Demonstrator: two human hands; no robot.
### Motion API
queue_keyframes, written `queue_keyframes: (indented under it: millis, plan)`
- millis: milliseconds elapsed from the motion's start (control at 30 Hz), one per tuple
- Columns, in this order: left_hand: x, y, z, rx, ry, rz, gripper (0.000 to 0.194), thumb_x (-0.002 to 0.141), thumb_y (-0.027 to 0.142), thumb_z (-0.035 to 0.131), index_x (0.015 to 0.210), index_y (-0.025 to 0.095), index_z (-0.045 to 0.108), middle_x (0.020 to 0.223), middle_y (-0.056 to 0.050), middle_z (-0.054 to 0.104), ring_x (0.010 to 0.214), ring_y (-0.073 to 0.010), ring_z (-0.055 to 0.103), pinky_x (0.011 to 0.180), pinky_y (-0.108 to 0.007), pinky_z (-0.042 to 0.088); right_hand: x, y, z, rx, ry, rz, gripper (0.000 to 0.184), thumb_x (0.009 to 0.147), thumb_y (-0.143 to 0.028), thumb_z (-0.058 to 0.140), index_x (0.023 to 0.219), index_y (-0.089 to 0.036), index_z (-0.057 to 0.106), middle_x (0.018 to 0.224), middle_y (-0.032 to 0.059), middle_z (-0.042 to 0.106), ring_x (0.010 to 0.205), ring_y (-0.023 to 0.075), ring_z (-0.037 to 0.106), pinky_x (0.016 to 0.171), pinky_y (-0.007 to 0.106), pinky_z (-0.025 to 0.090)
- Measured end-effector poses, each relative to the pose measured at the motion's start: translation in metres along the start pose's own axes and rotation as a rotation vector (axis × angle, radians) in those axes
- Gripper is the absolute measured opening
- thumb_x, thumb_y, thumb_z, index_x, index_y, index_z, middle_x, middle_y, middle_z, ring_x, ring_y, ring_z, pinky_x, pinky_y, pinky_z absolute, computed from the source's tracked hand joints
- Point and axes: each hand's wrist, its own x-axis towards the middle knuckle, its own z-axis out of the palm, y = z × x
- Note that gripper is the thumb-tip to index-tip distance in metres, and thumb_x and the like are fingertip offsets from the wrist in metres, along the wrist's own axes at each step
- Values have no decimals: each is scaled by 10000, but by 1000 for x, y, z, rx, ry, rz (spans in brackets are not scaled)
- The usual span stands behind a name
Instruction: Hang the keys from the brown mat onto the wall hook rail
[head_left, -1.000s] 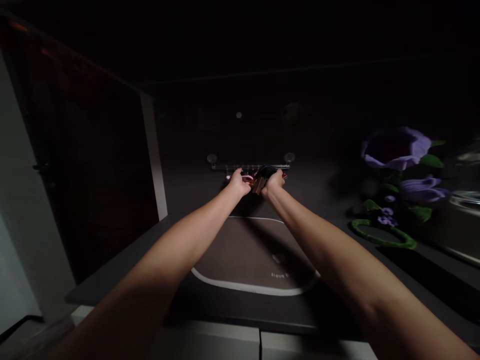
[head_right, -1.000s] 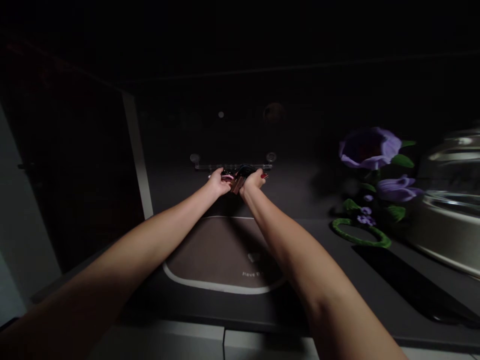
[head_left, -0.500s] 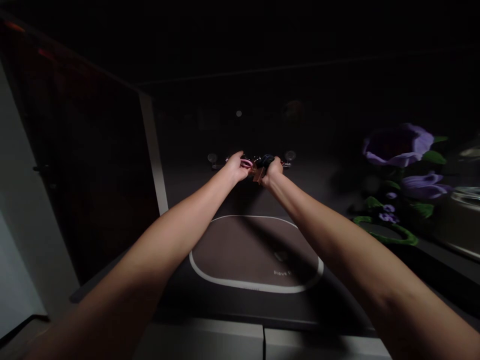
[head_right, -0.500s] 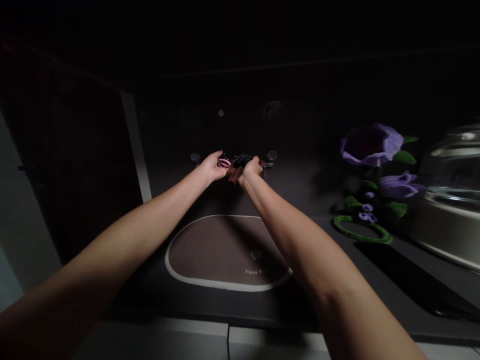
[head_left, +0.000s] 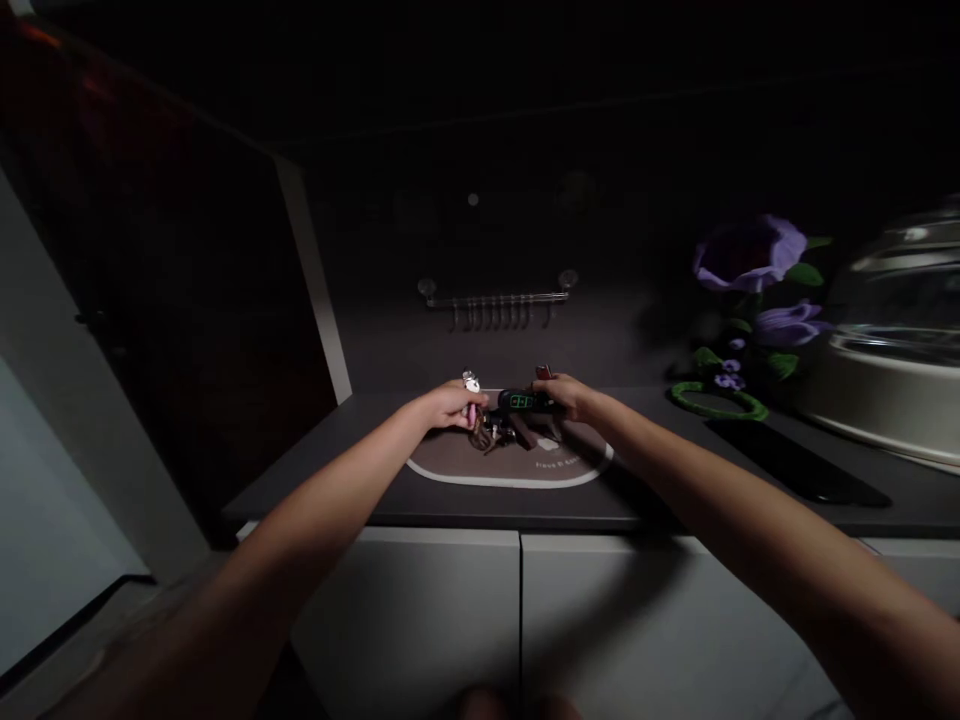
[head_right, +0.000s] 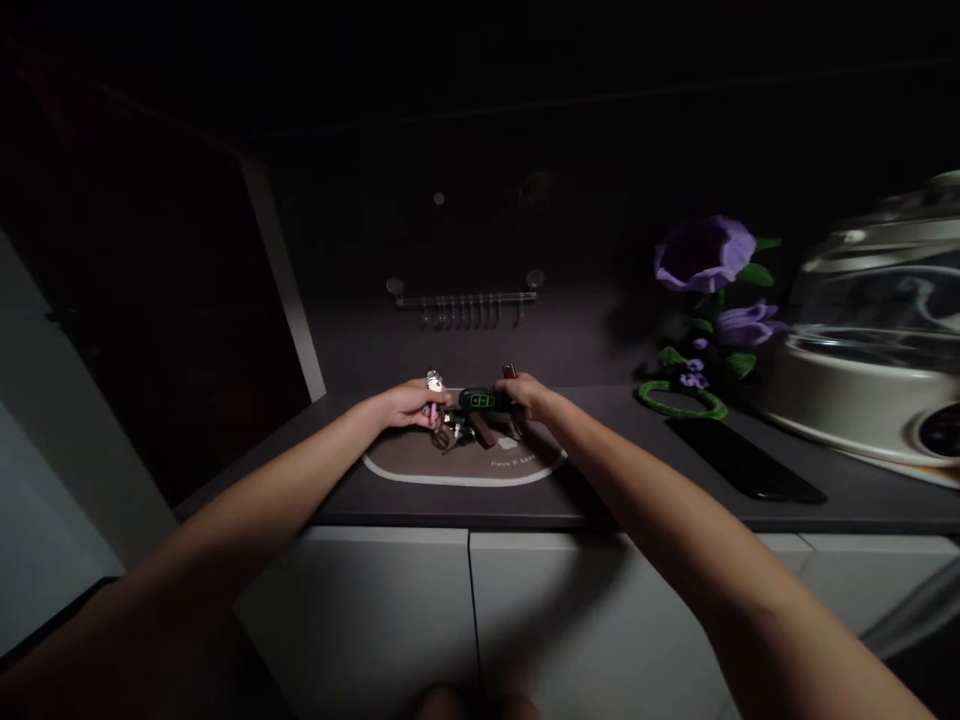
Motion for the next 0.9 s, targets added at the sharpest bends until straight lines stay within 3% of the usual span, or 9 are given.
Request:
queue_keyframes:
  millis: [100,167,267,433,500,600,700,800,900]
  plan:
    - [-2,-14,-21,241,119,195,310,473,85,764,655,165,526,539,29,531,576,-138,552,626,-306,480,-3,7,-20,-320,-85,49,159,627,-283,655,615,-162,552,443,-9,512,406,115,468,426,251,410]
    - [-3,-16,-32,435,204,307,359,370,75,787,617,179,548,544,37,531,643,-155,564,669,-271,459,-2,8,-29,-481,-77,-57,164,591,-288,683,675,-166,612,566,25,607,533,148,557,530,266,457]
    - [-8,-16,-38,636,226,325,392,322,131,803,644,193,589,647,8,599,789,-210,590,747,-272,429,-3,7,-30,-658,-17,-207,256,595,-260,675,833,-168,657,827,87,673,802,219,620,732,311,477]
    - [-30,4,-28,566,159,389,372,400,199,800,735,188,640,829,-51,653,870,-219,577,793,-286,400,-18,-17,-17,-781,7,-401,292,589,-185,674,881,-188,671,985,92,658,967,268,582,875,355,420]
    - [-46,24,-21,489,51,426,265,483,219,775,708,178,643,762,-50,651,782,-187,578,731,-273,413,-30,-39,-11,-698,-82,-459,251,556,-186,710,804,-198,675,927,64,671,925,249,589,865,345,421]
    - [-73,56,-9,393,-132,406,177,602,279,722,612,142,611,591,-36,603,631,-144,563,627,-253,415,-51,-74,0,-400,-490,-322,250,593,-347,716,747,-158,657,759,54,669,737,191,606,717,314,474]
    - [-92,71,-2,119,-236,412,438,701,486,588,446,151,468,425,-8,470,473,-107,501,554,-261,422,-66,-90,9,-34,-758,-158,529,696,-641,496,568,-132,560,540,51,583,526,131,541,523,261,454]
    - [-92,55,-1,-105,-354,381,627,698,692,379,354,174,298,324,23,301,342,-76,376,424,-241,361,-67,-74,19,271,-837,-132,684,695,-777,196,415,-175,361,335,-7,356,347,78,351,348,206,316]
    - [-80,17,-2,-215,-412,329,676,693,746,264,331,177,226,291,32,224,281,-53,271,340,-210,248,-63,-36,29,439,-918,-59,689,681,-787,96,379,-186,248,299,-27,246,307,55,240,303,183,218]
